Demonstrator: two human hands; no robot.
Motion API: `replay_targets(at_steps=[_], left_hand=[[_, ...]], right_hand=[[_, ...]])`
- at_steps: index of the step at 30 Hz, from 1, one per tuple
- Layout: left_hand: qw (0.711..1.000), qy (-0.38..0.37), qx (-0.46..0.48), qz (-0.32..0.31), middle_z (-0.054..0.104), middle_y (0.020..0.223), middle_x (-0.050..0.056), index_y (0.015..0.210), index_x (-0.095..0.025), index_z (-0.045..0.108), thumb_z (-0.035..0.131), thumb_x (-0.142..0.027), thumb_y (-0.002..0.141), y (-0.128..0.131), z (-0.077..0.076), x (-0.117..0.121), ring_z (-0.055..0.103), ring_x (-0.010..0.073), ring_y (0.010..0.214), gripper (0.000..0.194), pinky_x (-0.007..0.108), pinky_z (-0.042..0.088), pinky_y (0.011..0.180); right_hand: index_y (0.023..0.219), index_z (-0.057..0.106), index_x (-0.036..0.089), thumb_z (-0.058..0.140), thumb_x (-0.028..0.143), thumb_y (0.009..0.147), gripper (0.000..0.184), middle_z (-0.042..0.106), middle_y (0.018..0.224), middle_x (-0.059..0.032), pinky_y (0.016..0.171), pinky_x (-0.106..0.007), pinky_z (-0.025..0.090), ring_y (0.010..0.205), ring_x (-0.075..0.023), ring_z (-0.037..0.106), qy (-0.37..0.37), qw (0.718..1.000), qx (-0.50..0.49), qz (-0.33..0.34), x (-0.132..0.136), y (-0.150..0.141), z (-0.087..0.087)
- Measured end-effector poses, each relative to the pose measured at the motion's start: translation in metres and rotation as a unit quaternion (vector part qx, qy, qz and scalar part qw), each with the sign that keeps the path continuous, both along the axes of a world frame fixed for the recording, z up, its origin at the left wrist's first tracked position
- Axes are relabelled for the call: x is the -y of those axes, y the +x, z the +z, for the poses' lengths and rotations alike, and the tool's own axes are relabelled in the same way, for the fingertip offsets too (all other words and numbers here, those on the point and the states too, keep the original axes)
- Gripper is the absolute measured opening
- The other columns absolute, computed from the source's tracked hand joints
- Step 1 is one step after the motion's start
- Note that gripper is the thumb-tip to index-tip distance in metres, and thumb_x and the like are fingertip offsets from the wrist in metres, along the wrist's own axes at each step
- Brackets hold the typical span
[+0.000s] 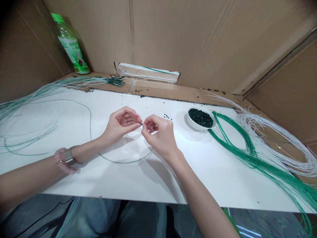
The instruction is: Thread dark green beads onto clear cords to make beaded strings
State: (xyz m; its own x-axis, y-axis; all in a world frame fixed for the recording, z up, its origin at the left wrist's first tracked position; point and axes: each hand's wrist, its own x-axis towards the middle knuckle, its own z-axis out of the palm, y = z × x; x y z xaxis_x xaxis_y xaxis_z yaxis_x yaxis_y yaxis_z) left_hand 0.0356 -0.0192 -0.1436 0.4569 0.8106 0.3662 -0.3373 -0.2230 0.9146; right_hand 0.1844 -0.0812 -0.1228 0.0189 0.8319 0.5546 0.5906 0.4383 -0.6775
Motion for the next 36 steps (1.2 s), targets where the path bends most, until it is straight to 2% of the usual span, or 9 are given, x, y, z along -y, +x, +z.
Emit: replay_targets(at_steps=[13,19,26,29,36], left_hand=[[1.0,0.012,-0.018,0.007,0.064,0.08,0.001,0.083,-0.016,0.055,0.072,-0.016,0.068,-0.0003,-0.0007,-0.0008,0.064,0.0106,0.078,0.023,0.023,0.053,0.075],[0.997,0.073,-0.02,0.013,0.062,0.08,0.001,0.082,-0.016,0.056,0.068,-0.011,0.071,-0.0005,-0.0036,-0.001,0.062,0.01,0.078,0.017,0.023,0.052,0.076],[0.995,0.088,-0.036,0.024,0.062,0.081,0.001,0.083,-0.015,0.057,0.068,-0.011,0.071,-0.0011,-0.0034,0.0002,0.062,0.0099,0.079,0.016,0.023,0.053,0.076],[0.996,0.077,-0.033,0.019,0.062,0.081,0.001,0.084,-0.016,0.056,0.069,-0.012,0.071,-0.001,-0.0032,0.0,0.062,0.0105,0.08,0.019,0.023,0.053,0.076],[1.0,0.015,-0.017,0.017,0.066,0.077,0.0,0.089,-0.017,0.052,0.073,-0.017,0.069,-0.0001,-0.001,-0.0008,0.065,0.0097,0.074,0.029,0.021,0.052,0.072]], right_hand=[[0.067,0.054,0.017,0.055,0.011,0.072,0.008,0.055,0.062,0.002,0.053,-0.022,0.047,0.054,-0.0083,0.048,0.008,1.0,0.018,-0.002,0.0,0.0007,-0.0002],[0.068,0.053,0.018,0.052,0.009,0.071,0.01,0.054,0.061,0.0021,0.053,-0.022,0.045,0.053,-0.0089,0.048,0.053,0.994,0.09,-0.01,-0.0021,0.0026,-0.0024],[0.069,0.052,0.018,0.051,0.008,0.073,0.011,0.056,0.061,0.0018,0.052,-0.022,0.043,0.053,-0.0086,0.049,0.091,0.986,0.137,-0.017,-0.0028,0.0026,-0.0033],[0.07,0.054,0.018,0.051,0.01,0.075,0.01,0.058,0.064,0.0008,0.052,-0.022,0.045,0.054,-0.009,0.05,0.082,0.989,0.119,-0.01,-0.0022,0.0019,-0.0032],[0.071,0.057,0.018,0.055,0.016,0.077,0.007,0.059,0.066,0.0005,0.054,-0.022,0.051,0.058,-0.0097,0.052,0.002,1.0,0.006,0.006,0.0003,-0.0002,-0.0013]])
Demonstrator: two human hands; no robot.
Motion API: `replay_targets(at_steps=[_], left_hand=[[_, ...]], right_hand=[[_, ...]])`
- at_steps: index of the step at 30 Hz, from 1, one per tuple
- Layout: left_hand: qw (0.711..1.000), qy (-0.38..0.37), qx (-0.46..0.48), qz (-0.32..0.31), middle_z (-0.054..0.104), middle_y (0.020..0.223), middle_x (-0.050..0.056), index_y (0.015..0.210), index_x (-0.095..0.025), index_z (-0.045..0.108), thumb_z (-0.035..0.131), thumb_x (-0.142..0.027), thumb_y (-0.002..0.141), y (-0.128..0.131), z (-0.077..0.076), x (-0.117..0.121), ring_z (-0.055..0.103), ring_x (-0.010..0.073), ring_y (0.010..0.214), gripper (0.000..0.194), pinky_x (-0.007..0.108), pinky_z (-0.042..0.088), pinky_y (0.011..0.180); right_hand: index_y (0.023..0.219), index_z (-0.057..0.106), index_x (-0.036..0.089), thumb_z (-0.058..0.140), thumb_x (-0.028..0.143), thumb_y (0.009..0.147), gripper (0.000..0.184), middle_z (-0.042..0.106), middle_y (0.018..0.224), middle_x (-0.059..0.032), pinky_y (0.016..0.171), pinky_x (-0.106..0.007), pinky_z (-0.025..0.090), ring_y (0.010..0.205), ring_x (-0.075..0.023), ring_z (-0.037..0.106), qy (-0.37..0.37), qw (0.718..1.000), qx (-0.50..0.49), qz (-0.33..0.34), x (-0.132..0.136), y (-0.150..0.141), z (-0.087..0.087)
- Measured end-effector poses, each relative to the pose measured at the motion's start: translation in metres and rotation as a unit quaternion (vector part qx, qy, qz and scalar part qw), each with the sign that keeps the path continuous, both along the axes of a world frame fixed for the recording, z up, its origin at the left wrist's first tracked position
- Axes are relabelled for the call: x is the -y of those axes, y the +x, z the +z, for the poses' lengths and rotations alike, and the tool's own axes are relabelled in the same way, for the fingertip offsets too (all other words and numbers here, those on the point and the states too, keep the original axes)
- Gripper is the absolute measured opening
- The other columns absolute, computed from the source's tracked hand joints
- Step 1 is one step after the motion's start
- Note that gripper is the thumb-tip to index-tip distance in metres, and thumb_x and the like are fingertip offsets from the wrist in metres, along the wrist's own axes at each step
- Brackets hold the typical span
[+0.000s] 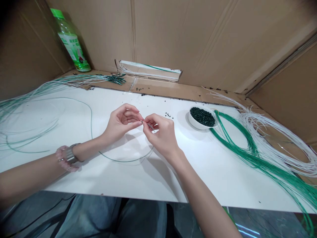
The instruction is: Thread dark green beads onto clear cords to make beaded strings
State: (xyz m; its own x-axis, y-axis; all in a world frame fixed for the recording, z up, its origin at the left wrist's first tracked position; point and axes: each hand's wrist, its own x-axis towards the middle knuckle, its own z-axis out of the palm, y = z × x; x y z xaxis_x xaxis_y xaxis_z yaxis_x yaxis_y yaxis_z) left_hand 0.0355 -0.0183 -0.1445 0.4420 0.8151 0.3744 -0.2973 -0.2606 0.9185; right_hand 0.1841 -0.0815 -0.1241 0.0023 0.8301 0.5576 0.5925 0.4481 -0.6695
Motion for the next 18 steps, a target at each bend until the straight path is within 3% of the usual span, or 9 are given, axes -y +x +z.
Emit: replay_targets(at_steps=[4,7,10,18], left_hand=[[1.0,-0.015,0.002,0.015,0.066,0.077,0.0,0.088,-0.017,0.056,0.075,-0.018,0.067,0.0001,0.0003,-0.0009,0.064,0.0104,0.075,0.029,0.021,0.052,0.071],[0.999,-0.013,-0.03,0.032,0.066,0.077,0.001,0.079,-0.015,0.064,0.074,-0.021,0.068,0.0003,0.0018,-0.0008,0.064,0.0118,0.074,0.016,0.023,0.052,0.069],[0.998,-0.014,-0.052,0.018,0.066,0.071,0.002,0.069,-0.014,0.066,0.071,-0.021,0.07,0.0009,0.0034,-0.0003,0.063,0.0125,0.069,0.009,0.026,0.052,0.068],[0.999,-0.029,-0.033,-0.008,0.067,0.073,0.002,0.072,-0.014,0.066,0.07,-0.023,0.071,0.0012,0.0007,0.0002,0.062,0.0117,0.071,0.01,0.026,0.051,0.072]], right_hand=[[0.072,0.059,0.017,0.058,0.018,0.078,0.006,0.061,0.067,0.0,0.054,-0.021,0.051,0.06,-0.0097,0.055,-0.028,0.999,-0.031,-0.001,-0.0004,0.0001,0.0004],[0.072,0.062,0.017,0.059,0.02,0.078,0.007,0.063,0.068,0.0,0.054,-0.021,0.052,0.059,-0.0096,0.057,-0.037,0.998,-0.046,0.004,-0.0007,0.0004,0.0006],[0.073,0.064,0.018,0.06,0.021,0.08,0.008,0.064,0.068,0.0003,0.056,-0.022,0.052,0.061,-0.0101,0.059,-0.036,0.998,-0.054,0.008,-0.0004,0.0005,0.0008],[0.074,0.066,0.019,0.061,0.019,0.078,0.007,0.066,0.075,-0.0017,0.053,-0.018,0.051,0.071,-0.0122,0.061,0.001,0.998,-0.05,-0.038,-0.0015,0.0013,0.0029]])
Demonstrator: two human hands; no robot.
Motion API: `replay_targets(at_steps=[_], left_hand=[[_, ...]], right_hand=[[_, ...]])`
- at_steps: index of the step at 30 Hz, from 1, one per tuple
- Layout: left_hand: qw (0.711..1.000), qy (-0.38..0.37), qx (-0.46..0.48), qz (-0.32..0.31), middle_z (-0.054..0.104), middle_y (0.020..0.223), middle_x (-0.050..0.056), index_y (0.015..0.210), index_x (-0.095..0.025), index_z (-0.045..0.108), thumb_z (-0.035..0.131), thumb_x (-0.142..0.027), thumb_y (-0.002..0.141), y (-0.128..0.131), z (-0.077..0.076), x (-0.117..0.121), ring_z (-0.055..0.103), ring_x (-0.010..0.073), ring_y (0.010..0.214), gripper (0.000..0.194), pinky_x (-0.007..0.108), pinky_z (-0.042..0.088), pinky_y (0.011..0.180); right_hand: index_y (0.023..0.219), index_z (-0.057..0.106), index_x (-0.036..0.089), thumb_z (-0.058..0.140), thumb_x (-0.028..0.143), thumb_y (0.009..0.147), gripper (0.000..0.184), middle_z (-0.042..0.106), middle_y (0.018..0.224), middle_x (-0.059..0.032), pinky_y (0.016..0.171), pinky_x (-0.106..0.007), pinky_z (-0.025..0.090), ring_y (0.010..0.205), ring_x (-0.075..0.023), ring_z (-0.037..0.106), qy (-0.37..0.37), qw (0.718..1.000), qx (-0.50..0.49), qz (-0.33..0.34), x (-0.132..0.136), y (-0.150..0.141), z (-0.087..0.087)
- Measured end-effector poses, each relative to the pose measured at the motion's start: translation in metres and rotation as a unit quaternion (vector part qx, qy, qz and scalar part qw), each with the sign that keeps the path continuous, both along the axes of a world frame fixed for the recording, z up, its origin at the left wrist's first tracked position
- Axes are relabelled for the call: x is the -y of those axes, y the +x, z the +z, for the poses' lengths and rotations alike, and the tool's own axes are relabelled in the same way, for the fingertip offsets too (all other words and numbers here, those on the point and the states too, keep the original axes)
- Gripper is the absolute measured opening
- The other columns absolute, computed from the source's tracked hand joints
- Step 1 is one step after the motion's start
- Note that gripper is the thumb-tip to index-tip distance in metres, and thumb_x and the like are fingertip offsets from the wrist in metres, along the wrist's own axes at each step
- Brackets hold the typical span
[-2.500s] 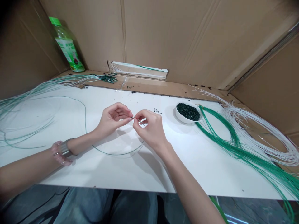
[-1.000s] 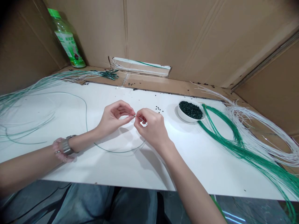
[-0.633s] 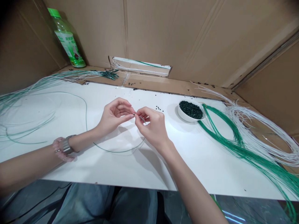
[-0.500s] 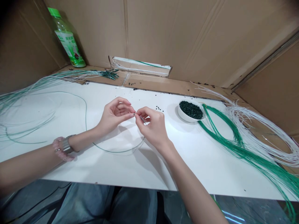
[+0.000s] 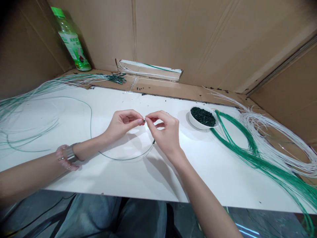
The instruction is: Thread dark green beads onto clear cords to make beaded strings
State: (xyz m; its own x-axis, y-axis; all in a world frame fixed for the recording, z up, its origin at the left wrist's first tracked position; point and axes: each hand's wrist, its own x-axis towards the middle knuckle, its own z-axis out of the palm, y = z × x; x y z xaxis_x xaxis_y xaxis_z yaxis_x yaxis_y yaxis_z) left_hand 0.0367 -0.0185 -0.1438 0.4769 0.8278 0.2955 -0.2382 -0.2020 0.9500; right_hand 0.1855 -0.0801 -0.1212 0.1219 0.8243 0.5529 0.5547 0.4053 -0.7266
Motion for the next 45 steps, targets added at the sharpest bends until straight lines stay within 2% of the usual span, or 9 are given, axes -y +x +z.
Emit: replay_targets(at_steps=[11,16,30,35,45], left_hand=[[1.0,-0.02,0.004,0.009,0.068,0.073,0.003,0.07,-0.014,0.064,0.073,-0.023,0.069,0.0003,0.0041,0.0028,0.064,0.0131,0.071,0.013,0.027,0.051,0.071],[0.999,-0.041,0.008,0.012,0.068,0.072,0.002,0.069,-0.014,0.066,0.075,-0.022,0.066,0.0004,0.0014,0.0003,0.064,0.0125,0.071,0.012,0.025,0.051,0.071],[0.996,-0.075,0.046,0.013,0.07,0.071,0.0,0.069,-0.014,0.064,0.076,-0.018,0.064,0.0017,-0.0034,-0.0033,0.065,0.0102,0.068,0.014,0.022,0.053,0.068],[0.995,-0.073,0.06,0.028,0.071,0.072,0.0,0.069,-0.014,0.063,0.076,-0.017,0.063,0.0023,-0.0044,-0.0042,0.065,0.009,0.066,0.015,0.02,0.052,0.068],[0.998,-0.049,0.04,0.029,0.07,0.07,0.0,0.068,-0.014,0.062,0.076,-0.016,0.062,0.0012,0.0021,-0.0006,0.066,0.0104,0.067,0.016,0.023,0.053,0.07]], right_hand=[[0.074,0.067,0.018,0.062,0.02,0.078,0.005,0.066,0.074,-0.0014,0.054,-0.02,0.052,0.067,-0.0114,0.061,-0.006,1.0,-0.019,0.022,0.0019,-0.0021,0.0003],[0.076,0.066,0.018,0.062,0.019,0.078,0.005,0.065,0.075,-0.0006,0.056,-0.019,0.053,0.068,-0.0107,0.06,-0.01,0.999,-0.017,0.029,0.0016,-0.0015,-0.0015],[0.076,0.065,0.017,0.06,0.018,0.078,0.006,0.065,0.075,-0.0012,0.055,-0.02,0.053,0.067,-0.0112,0.061,-0.008,1.0,-0.02,0.006,-0.0002,-0.0007,-0.0025],[0.072,0.062,0.018,0.058,0.013,0.074,0.006,0.062,0.071,0.0001,0.054,-0.021,0.052,0.063,-0.0107,0.057,0.009,0.999,0.028,-0.019,0.0004,0.0009,-0.002],[0.07,0.061,0.017,0.057,0.01,0.074,0.009,0.059,0.067,0.001,0.054,-0.021,0.051,0.059,-0.0089,0.052,0.053,0.995,0.08,-0.009,0.0005,-0.0006,-0.0016]])
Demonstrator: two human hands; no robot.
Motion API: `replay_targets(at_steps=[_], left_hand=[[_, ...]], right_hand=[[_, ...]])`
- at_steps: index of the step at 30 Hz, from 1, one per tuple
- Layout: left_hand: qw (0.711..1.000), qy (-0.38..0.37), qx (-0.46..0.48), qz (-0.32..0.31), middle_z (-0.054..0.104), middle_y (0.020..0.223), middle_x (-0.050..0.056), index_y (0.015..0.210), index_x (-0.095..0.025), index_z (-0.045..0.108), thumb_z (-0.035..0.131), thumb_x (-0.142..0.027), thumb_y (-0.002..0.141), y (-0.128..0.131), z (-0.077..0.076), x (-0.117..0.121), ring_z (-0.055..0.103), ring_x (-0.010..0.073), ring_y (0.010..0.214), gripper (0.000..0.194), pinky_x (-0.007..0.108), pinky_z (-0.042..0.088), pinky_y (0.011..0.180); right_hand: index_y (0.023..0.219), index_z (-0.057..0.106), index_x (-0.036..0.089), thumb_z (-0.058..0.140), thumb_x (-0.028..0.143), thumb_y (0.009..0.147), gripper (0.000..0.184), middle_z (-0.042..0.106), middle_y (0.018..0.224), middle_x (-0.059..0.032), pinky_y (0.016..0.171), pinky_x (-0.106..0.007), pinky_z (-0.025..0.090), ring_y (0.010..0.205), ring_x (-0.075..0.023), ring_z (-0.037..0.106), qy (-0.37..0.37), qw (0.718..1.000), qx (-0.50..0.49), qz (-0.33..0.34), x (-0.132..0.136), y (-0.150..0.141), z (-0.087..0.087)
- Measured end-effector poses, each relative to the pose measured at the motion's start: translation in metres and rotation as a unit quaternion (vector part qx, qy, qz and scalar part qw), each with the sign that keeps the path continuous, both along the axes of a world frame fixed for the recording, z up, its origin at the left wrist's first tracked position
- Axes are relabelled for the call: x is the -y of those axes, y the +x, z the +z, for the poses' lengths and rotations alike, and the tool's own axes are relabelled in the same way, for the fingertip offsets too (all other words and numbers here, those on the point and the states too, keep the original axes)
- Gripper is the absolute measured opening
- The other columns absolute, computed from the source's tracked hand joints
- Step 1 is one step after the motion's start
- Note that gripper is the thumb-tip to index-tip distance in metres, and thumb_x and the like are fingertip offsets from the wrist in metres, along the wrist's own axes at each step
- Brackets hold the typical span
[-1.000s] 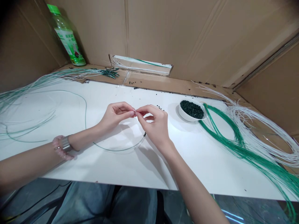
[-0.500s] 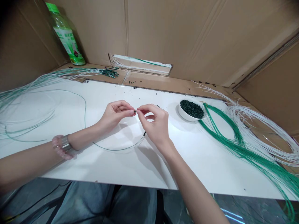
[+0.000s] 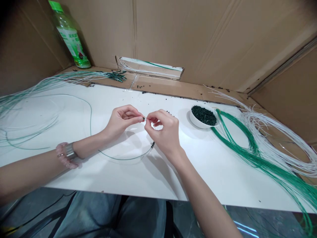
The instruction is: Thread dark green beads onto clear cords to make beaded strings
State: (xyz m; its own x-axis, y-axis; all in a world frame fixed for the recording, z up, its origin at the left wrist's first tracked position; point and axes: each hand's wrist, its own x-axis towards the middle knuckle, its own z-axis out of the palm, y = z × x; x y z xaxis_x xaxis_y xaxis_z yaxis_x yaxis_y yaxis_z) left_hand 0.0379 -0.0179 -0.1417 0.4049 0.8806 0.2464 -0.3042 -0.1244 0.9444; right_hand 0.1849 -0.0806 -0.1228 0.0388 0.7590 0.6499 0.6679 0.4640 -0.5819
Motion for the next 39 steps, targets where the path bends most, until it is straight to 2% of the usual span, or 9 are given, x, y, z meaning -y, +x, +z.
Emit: replay_targets(at_steps=[19,24,33,36,39], left_hand=[[0.999,0.03,-0.015,0.007,0.069,0.071,0.001,0.067,-0.014,0.06,0.076,-0.019,0.062,0.0007,-0.0007,-0.0002,0.065,0.0117,0.068,0.018,0.025,0.053,0.071],[0.998,0.056,-0.032,0.002,0.069,0.074,0.002,0.069,-0.014,0.061,0.075,-0.02,0.065,-0.0012,-0.0022,-0.0006,0.066,0.0132,0.072,0.015,0.027,0.054,0.073],[0.994,0.086,-0.06,0.035,0.068,0.071,0.003,0.071,-0.015,0.06,0.073,-0.024,0.068,-0.0028,-0.0019,0.0005,0.066,0.0142,0.07,0.016,0.025,0.054,0.067],[0.992,0.101,-0.057,0.044,0.066,0.07,0.002,0.071,-0.015,0.059,0.072,-0.022,0.068,-0.002,-0.0029,-0.0002,0.065,0.0124,0.068,0.016,0.024,0.053,0.067],[0.99,0.124,-0.049,0.054,0.062,0.069,0.0,0.072,-0.015,0.056,0.071,-0.019,0.069,-0.0015,-0.0038,-0.0002,0.062,0.0104,0.067,0.015,0.023,0.052,0.067]], right_hand=[[0.068,0.059,0.017,0.056,0.007,0.072,0.011,0.055,0.065,0.001,0.053,-0.021,0.049,0.058,-0.009,0.05,0.02,0.999,0.048,0.003,-0.0005,0.0005,0.0],[0.07,0.059,0.018,0.053,0.01,0.077,0.012,0.057,0.067,-0.0001,0.055,-0.023,0.051,0.06,-0.01,0.051,0.014,0.997,0.079,0.02,-0.0009,0.0016,0.0001],[0.077,0.067,0.018,0.058,0.012,0.08,0.011,0.066,0.072,-0.0001,0.06,-0.022,0.056,0.065,-0.0099,0.059,-0.032,0.999,-0.002,0.03,-0.001,0.0018,-0.0001],[0.082,0.068,0.017,0.057,0.014,0.082,0.011,0.066,0.076,-0.0014,0.059,-0.021,0.055,0.068,-0.0103,0.059,-0.05,0.998,-0.003,0.044,-0.0005,0.0007,-0.0005],[0.083,0.066,0.017,0.057,0.016,0.082,0.01,0.066,0.076,-0.002,0.055,-0.022,0.052,0.068,-0.0115,0.059,-0.039,0.998,0.018,0.039,-0.0005,-0.0003,-0.0048]])
